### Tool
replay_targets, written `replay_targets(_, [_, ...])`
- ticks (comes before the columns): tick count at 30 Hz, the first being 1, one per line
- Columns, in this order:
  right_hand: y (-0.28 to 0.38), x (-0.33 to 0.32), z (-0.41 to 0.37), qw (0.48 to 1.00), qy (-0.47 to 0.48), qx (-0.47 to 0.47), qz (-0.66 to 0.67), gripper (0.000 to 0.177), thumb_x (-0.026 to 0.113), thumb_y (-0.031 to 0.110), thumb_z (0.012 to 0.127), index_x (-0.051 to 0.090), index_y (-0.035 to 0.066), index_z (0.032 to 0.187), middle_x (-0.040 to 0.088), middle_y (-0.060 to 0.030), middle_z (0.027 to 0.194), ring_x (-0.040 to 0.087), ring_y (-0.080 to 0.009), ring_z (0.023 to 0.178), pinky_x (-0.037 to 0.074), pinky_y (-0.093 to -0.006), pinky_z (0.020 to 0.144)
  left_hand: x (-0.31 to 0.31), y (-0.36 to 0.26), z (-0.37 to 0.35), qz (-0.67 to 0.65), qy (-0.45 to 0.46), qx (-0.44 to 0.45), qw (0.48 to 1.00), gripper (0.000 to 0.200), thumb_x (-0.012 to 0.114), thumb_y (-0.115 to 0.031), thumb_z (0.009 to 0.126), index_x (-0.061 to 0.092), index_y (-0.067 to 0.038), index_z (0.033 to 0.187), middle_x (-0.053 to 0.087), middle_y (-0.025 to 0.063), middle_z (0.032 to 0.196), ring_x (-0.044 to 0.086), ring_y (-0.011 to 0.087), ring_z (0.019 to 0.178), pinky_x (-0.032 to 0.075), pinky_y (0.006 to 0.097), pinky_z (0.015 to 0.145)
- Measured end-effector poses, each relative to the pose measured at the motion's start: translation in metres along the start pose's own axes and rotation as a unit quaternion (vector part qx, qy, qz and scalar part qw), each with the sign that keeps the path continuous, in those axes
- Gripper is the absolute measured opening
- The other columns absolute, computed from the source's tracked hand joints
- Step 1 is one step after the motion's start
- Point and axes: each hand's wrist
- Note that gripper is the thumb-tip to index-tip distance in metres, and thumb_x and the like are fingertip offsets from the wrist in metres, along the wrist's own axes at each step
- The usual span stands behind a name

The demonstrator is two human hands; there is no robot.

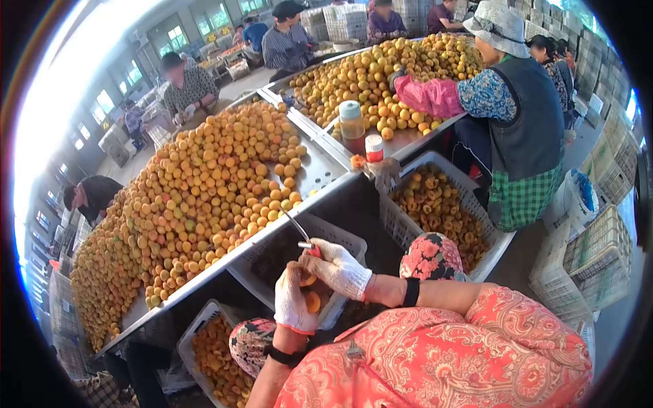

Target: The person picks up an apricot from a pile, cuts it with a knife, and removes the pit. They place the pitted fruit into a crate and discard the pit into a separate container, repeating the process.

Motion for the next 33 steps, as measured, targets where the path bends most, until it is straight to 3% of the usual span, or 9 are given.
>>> replay_targets(4, [0.013,-0.004,0.003,0.967,0.004,-0.007,-0.255,0.021,0.062,0.016,0.097,0.056,0.004,0.114,0.063,-0.005,0.093,0.059,-0.0118,0.091,0.05,-0.0317,0.083,-0.014,0.003,0.021,0.043,-0.073,-0.055,0.995,0.034,0.051,-0.043,0.1,0.058,-0.011,0.105,0.06,0.0017,0.076,0.057,0.0153,0.054,0.046,0.0298,0.047])
replay_targets(6, [0.031,-0.007,0.0,0.92,0.062,-0.081,-0.379,0.03,0.067,0.021,0.091,0.055,0.005,0.113,0.065,-0.0188,0.096,0.067,-0.0293,0.094,0.051,-0.0386,0.081,-0.008,0.001,0.026,0.098,-0.106,0.009,0.989,0.032,0.05,-0.04,0.101,0.062,-0.01,0.094,0.059,0.0017,0.068,0.05,0.0128,0.043,0.035,0.0268,0.036])
replay_targets(10, [0.035,-0.002,-0.005,0.897,0.12,-0.091,-0.416,0.027,0.065,0.011,0.085,0.054,0.006,0.108,0.065,-0.0196,0.084,0.067,-0.0402,0.083,0.054,-0.0425,0.07,-0.038,0.015,0.018,0.159,-0.025,0.059,0.985,0.031,0.052,-0.036,0.102,0.066,-0.009,0.1,0.062,-0.0012,0.074,0.054,0.0096,0.053,0.04,0.025,0.043])
replay_targets(14, [0.017,0.001,-0.007,0.853,0.067,-0.156,-0.493,0.019,0.06,0.007,0.086,0.053,0.006,0.103,0.065,-0.0208,0.087,0.064,-0.0427,0.083,0.052,-0.0464,0.068,-0.003,0.004,0.003,0.105,-0.137,0.029,0.985,0.039,0.053,-0.043,0.101,0.065,-0.007,0.095,0.061,0.0004,0.073,0.05,0.0097,0.051,0.039,0.0238,0.043])
replay_targets(22, [0.009,0.014,0.008,0.963,-0.012,-0.149,-0.223,0.019,0.064,0.018,0.091,0.056,0.005,0.103,0.063,-0.0174,0.08,0.065,-0.0349,0.08,0.051,-0.0368,0.073,-0.021,-0.055,-0.028,0.151,-0.08,0.063,0.983,0.03,0.054,-0.037,0.098,0.059,-0.008,0.091,0.059,0.0065,0.071,0.052,0.0171,0.044,0.043,0.0291,0.037])
replay_targets(26, [0.002,-0.017,0.017,0.852,-0.017,-0.17,-0.495,0.025,0.062,0.02,0.09,0.061,0.005,0.11,0.066,-0.0174,0.093,0.067,-0.0332,0.087,0.053,-0.0386,0.08,-0.08,-0.094,-0.055,0.117,-0.065,0.138,0.981,0.022,0.063,-0.032,0.095,0.059,-0.01,0.094,0.059,0.0027,0.071,0.053,0.0137,0.047,0.041,0.0263,0.038])
replay_targets(27, [-0.003,-0.02,0.019,0.908,-0.024,-0.094,-0.408,0.019,0.059,0.019,0.091,0.064,0.004,0.103,0.067,-0.0178,0.094,0.067,-0.0332,0.084,0.054,-0.0387,0.077,-0.106,-0.1,-0.053,0.063,-0.07,0.182,0.979,0.016,0.065,-0.025,0.093,0.059,-0.011,0.095,0.059,0.0005,0.075,0.053,0.0102,0.051,0.041,0.0243,0.041])
replay_targets(28, [0.005,-0.02,0.017,0.835,-0.043,-0.168,-0.522,0.017,0.063,0.022,0.085,0.066,0.007,0.094,0.067,-0.0196,0.09,0.065,-0.0394,0.087,0.054,-0.0442,0.074,-0.114,-0.106,-0.067,0.094,-0.163,0.227,0.956,0.014,0.067,-0.019,0.092,0.059,-0.01,0.097,0.059,0.0001,0.077,0.052,0.0078,0.053,0.041,0.0227,0.042])
replay_targets(33, [-0.007,-0.02,0.005,0.941,-0.052,0.066,-0.329,0.009,0.062,0.015,0.093,0.066,0.007,0.093,0.058,0.0002,0.068,0.053,-0.0099,0.055,0.042,-0.0253,0.051,-0.239,-0.131,-0.16,0.176,-0.408,0.155,0.882,0.012,0.061,-0.017,0.092,0.058,-0.01,0.101,0.059,0.0035,0.078,0.054,0.0103,0.053,0.035,0.0202,0.041])
Point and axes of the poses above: each hand's wrist, its own z-axis towards the middle knuckle, its own x-axis out of the palm, y = z × x
